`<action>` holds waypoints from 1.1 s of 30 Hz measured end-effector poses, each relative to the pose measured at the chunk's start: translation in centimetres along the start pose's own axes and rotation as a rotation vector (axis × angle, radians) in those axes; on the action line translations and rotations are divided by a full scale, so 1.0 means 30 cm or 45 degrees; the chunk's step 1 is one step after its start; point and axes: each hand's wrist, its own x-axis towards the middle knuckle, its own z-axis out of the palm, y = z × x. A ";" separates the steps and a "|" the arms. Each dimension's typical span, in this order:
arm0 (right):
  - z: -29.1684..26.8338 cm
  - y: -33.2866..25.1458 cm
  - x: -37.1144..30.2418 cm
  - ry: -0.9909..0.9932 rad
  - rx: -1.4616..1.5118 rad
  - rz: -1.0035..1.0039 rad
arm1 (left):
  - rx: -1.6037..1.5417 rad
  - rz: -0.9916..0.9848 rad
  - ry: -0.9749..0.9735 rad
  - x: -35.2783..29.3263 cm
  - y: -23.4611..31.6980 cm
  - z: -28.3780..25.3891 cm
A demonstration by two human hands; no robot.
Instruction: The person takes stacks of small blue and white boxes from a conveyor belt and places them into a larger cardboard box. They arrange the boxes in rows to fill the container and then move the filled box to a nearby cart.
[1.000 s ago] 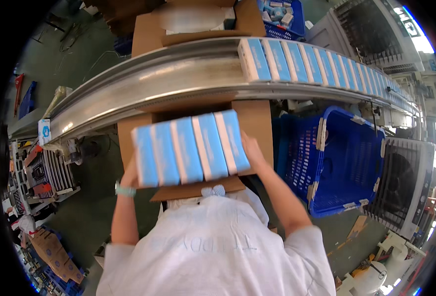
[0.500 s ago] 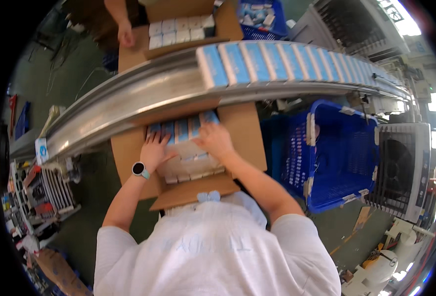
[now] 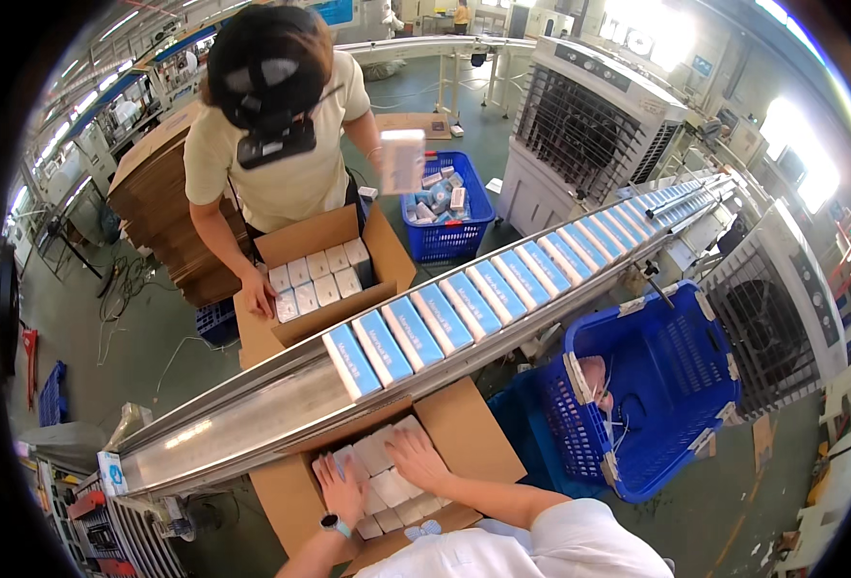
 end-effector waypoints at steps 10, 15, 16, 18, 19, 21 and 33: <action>0.198 -0.049 -0.080 -0.378 0.122 0.265 | -0.235 -0.374 -0.447 0.004 0.043 0.232; 0.295 -0.033 -0.078 -0.590 0.224 0.327 | -0.175 -0.445 -0.660 0.047 0.057 0.207; 0.288 -0.034 -0.073 -0.643 0.272 0.351 | -0.199 -0.427 -0.640 0.049 0.063 0.191; 0.225 -0.046 -0.049 -0.753 0.297 0.360 | -0.141 -0.349 -0.502 0.055 0.055 0.229; 0.166 -0.051 -0.011 -0.803 0.283 0.342 | -0.142 -0.328 -0.598 0.060 0.034 0.217; 0.044 -0.023 0.037 -0.451 0.792 0.153 | -0.167 -0.285 -0.783 0.050 -0.014 0.201; -0.333 0.373 0.426 0.192 0.462 0.465 | -0.769 -0.331 0.395 0.477 -0.254 -0.300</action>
